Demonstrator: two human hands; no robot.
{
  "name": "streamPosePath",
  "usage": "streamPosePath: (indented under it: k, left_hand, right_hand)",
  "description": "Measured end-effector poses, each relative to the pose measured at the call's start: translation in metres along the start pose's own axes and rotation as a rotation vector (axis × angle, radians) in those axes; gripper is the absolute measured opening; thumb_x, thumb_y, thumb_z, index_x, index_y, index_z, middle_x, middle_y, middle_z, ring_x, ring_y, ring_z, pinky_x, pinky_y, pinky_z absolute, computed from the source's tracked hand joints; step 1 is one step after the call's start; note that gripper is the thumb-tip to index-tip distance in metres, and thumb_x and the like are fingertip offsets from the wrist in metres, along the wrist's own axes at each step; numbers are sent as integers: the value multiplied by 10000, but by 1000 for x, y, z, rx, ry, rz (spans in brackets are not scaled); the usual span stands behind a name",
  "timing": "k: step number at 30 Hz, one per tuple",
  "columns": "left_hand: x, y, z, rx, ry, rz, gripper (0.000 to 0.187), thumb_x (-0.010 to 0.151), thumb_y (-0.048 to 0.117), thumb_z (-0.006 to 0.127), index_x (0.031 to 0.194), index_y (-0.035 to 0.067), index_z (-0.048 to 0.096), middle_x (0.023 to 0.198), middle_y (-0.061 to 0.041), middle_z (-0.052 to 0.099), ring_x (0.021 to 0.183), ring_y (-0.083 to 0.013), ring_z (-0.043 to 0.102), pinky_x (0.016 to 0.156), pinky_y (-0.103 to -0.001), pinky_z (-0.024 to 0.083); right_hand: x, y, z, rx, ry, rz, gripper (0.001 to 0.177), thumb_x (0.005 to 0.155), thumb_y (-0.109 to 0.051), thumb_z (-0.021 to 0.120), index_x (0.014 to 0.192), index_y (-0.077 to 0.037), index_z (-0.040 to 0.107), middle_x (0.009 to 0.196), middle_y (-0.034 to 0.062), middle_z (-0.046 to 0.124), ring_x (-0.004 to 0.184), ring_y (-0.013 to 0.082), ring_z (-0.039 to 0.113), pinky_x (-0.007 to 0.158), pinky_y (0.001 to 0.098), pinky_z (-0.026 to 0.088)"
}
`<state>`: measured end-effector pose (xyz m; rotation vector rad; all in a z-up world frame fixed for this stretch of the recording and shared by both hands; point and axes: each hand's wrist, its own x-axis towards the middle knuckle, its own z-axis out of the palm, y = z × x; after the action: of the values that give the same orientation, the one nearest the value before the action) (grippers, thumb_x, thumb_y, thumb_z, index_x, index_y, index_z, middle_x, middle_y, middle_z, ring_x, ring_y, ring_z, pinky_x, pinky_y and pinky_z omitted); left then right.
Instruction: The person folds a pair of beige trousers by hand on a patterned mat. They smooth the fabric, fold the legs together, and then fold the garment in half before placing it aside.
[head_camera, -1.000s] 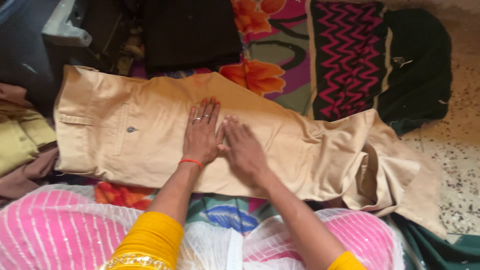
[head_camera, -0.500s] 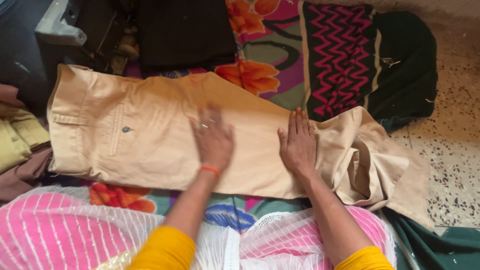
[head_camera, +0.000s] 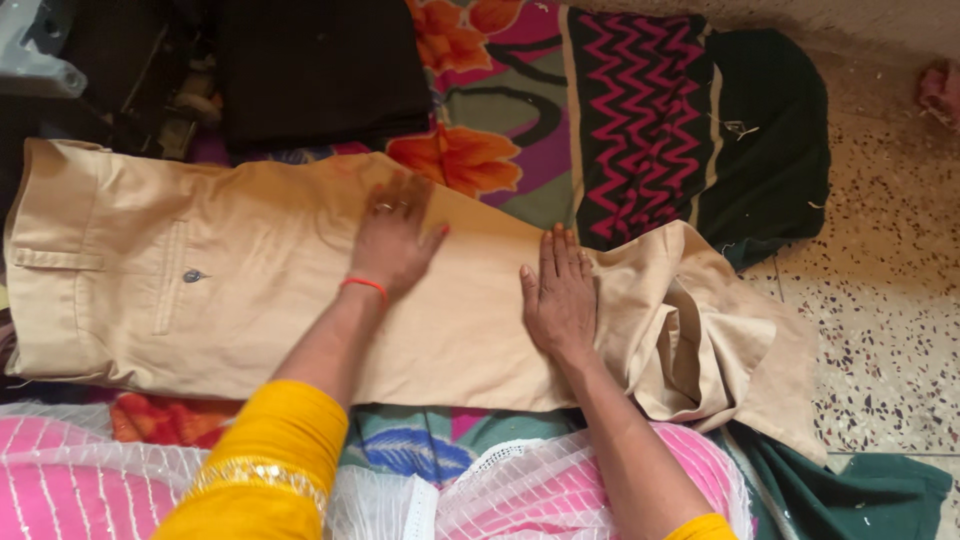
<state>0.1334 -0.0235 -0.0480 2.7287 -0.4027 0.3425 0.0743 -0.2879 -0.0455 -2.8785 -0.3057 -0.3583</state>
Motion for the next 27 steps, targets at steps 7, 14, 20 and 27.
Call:
streamPosePath:
  k: [7,14,20,27]
  left_hand:
    - [6,-1,-5,142,6,-147,755,1022,567,454,1555,36,387,1636,-202,321,1553,-338,208,1262,-480,101]
    - [-70,11,-23,86,60,-223,711,1027,476,428,1583,41,347,1669,-146,279,1551,-290,200,1245,-499,101]
    - [-72,14,-29,127,19,-245,708,1023,476,410,1585,54,324,1669,-131,267,1552,-272,172,1248,-498,86]
    - [-73,12,-27,125,-6,-260,707,1021,469,394,1594,64,306,1681,-112,244,1566,-264,150,1258,-491,63]
  right_hand:
    - [-1,-3,-1,18,17,-10,656,1073,-403,378,1559,37,367,1653,211,316,1551,336,258,1251,482,188]
    - [0,-9,-7,13,19,-9,651,1060,-393,390,1552,34,375,1652,208,318,1549,340,264,1249,482,197]
    - [5,-17,-3,-84,28,23,648,1060,-373,388,1547,53,358,1650,233,298,1541,361,258,1233,493,179]
    - [1,-113,36,160,-12,-39,677,1053,-364,444,1574,50,326,1673,214,287,1573,329,233,1283,459,155]
